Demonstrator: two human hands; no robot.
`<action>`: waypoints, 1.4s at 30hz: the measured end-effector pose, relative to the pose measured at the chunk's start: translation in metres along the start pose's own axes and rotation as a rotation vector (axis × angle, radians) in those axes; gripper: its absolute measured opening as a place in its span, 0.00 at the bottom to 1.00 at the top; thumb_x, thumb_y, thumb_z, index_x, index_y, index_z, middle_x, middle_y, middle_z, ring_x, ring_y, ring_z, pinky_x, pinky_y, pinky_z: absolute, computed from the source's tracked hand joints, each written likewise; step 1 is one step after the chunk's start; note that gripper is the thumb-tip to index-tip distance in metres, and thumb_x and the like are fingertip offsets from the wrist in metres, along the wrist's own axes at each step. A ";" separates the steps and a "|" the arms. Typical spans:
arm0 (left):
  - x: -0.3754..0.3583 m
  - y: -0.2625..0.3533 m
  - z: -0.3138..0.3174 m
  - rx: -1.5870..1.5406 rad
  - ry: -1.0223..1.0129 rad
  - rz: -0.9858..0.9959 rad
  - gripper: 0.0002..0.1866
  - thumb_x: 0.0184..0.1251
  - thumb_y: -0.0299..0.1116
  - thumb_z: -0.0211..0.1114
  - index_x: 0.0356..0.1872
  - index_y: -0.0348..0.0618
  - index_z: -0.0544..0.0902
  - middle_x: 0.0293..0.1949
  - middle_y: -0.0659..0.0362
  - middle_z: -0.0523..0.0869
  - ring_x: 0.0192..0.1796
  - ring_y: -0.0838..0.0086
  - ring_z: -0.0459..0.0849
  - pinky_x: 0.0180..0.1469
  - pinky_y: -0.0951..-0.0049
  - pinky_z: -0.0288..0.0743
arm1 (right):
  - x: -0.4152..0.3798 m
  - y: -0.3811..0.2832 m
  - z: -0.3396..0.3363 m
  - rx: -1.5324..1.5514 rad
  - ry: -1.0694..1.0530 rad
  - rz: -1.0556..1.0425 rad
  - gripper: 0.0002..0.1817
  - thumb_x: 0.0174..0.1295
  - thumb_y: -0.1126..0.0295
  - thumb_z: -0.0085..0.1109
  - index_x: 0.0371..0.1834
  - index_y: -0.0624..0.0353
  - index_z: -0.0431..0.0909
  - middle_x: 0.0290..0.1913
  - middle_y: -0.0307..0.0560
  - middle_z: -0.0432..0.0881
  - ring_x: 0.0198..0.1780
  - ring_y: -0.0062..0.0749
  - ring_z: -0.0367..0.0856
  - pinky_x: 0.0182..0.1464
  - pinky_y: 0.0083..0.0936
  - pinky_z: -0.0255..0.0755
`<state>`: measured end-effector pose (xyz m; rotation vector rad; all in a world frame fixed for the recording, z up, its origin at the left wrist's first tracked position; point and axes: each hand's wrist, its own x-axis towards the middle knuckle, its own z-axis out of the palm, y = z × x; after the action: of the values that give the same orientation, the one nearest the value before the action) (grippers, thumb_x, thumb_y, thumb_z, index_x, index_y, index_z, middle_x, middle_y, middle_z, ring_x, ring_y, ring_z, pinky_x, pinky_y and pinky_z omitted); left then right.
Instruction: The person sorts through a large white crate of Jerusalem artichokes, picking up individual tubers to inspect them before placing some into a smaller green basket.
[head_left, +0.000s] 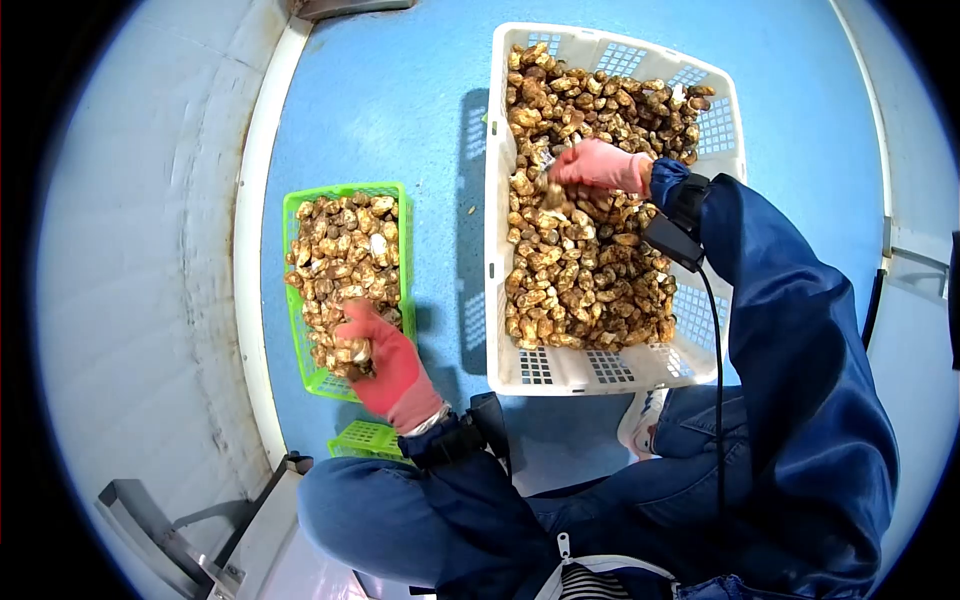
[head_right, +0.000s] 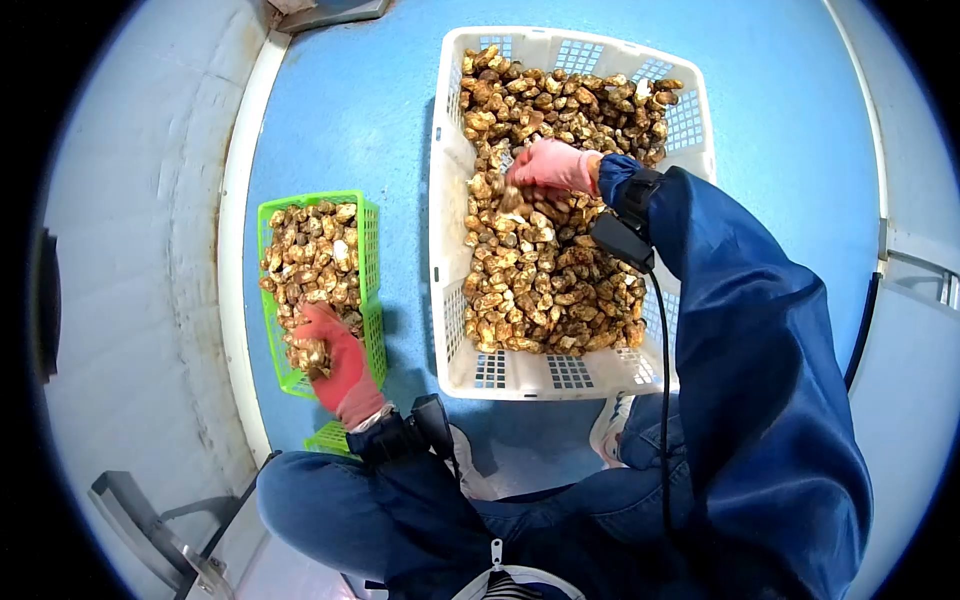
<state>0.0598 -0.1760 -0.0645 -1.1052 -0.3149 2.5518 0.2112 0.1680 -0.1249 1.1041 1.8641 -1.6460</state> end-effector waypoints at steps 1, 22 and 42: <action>0.002 0.003 -0.004 -0.069 -0.039 -0.075 0.34 0.59 0.35 0.58 0.67 0.34 0.60 0.59 0.46 0.73 0.49 0.57 0.81 0.46 0.59 0.82 | -0.004 -0.002 0.003 0.166 -0.216 0.070 0.11 0.61 0.68 0.57 0.44 0.59 0.82 0.25 0.39 0.82 0.17 0.22 0.76 0.19 0.19 0.72; -0.057 -0.108 -0.089 1.096 0.020 -0.519 0.22 0.73 0.46 0.52 0.59 0.45 0.71 0.53 0.56 0.78 0.54 0.68 0.76 0.52 0.69 0.72 | -0.010 -0.022 0.010 -0.907 0.365 -0.153 0.22 0.57 0.53 0.52 0.37 0.64 0.81 0.34 0.55 0.84 0.37 0.46 0.84 0.44 0.37 0.77; -0.049 -0.114 -0.095 1.036 -0.075 -0.514 0.20 0.74 0.44 0.51 0.58 0.43 0.72 0.50 0.58 0.80 0.46 0.72 0.77 0.44 0.73 0.70 | -0.036 0.006 0.016 -1.259 0.184 -0.405 0.20 0.59 0.61 0.58 0.55 0.49 0.74 0.39 0.46 0.83 0.39 0.40 0.83 0.37 0.35 0.77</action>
<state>0.1864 -0.0848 -0.0579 -0.4342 0.5841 1.8444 0.2344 0.1427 -0.1052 0.3158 2.6554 -0.2165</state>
